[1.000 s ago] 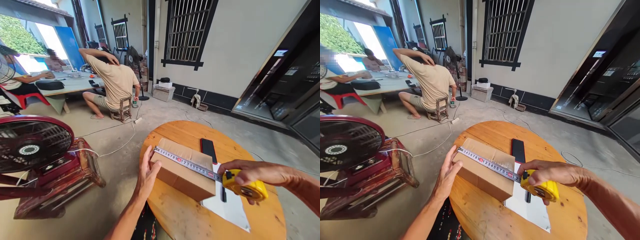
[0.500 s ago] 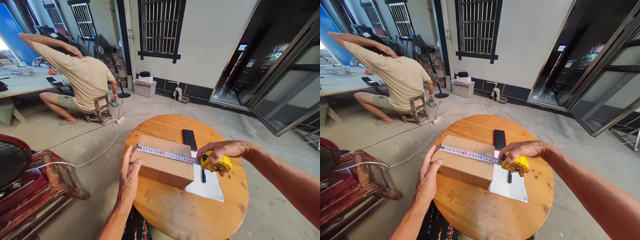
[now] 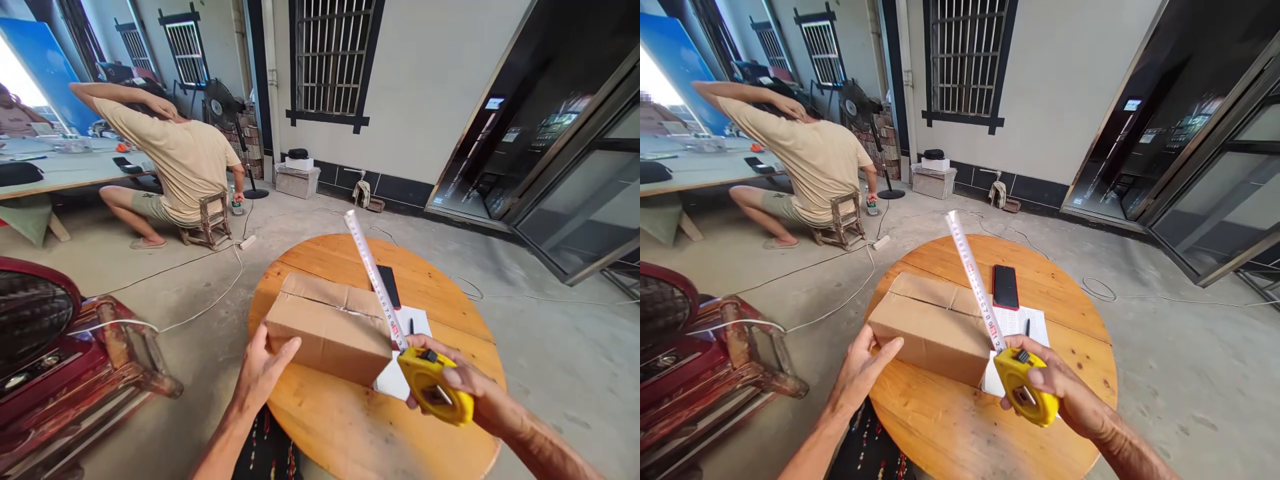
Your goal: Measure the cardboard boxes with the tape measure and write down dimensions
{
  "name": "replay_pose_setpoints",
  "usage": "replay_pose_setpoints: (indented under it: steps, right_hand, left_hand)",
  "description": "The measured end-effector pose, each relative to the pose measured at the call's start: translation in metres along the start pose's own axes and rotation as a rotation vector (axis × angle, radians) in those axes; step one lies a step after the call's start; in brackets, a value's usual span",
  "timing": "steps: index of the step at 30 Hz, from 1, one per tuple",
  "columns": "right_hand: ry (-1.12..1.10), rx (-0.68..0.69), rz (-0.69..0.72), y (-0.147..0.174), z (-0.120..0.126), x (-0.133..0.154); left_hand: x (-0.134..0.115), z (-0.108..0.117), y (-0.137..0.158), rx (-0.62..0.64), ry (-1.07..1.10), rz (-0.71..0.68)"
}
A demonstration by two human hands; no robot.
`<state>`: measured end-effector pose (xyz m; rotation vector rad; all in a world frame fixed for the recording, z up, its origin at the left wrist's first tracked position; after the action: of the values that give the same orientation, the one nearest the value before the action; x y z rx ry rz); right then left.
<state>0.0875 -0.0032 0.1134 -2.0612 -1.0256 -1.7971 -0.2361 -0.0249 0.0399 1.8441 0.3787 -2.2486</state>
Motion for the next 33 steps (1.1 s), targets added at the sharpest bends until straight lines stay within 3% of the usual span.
replay_pose_setpoints:
  steps: [6,12,18,21,27,30,33]
  right_hand:
    - [-0.103,-0.117,0.184,-0.047,0.004,0.039]
    - [-0.086,-0.112,0.136,-0.097,0.008,0.043]
    - [-0.087,-0.073,0.118,-0.09,0.006,0.035]
    - [-0.076,-0.085,0.117,-0.086,0.006,0.036]
    - [0.018,-0.247,0.058,-0.078,0.015,0.033]
    - [-0.013,-0.171,0.056,-0.069,0.013,0.034]
    - [0.009,-0.125,0.145,-0.056,0.008,0.037]
  left_hand:
    - [-0.032,0.028,-0.003,-0.237,-0.254,-0.058]
    - [-0.024,0.018,0.001,-0.073,-0.241,-0.115]
    - [-0.012,0.012,0.017,-0.072,-0.264,-0.211]
    - [-0.007,0.009,0.017,-0.052,-0.177,-0.123]
    - [-0.005,0.009,0.015,0.05,-0.012,0.044]
    - [-0.011,0.011,0.017,0.051,-0.013,-0.049]
    - [-0.014,0.011,0.02,-0.068,0.019,-0.223]
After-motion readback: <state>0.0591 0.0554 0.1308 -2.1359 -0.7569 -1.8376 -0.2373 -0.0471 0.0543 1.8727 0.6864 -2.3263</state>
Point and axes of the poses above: each hand's wrist, its own y-axis away from the middle knuckle, its own z-axis out of the back of the hand, x = y × z, the point moved 3 cm from there along -y, towards the middle knuckle, and after that the axes turned 1 degree about -x, right-handed, at the moved point
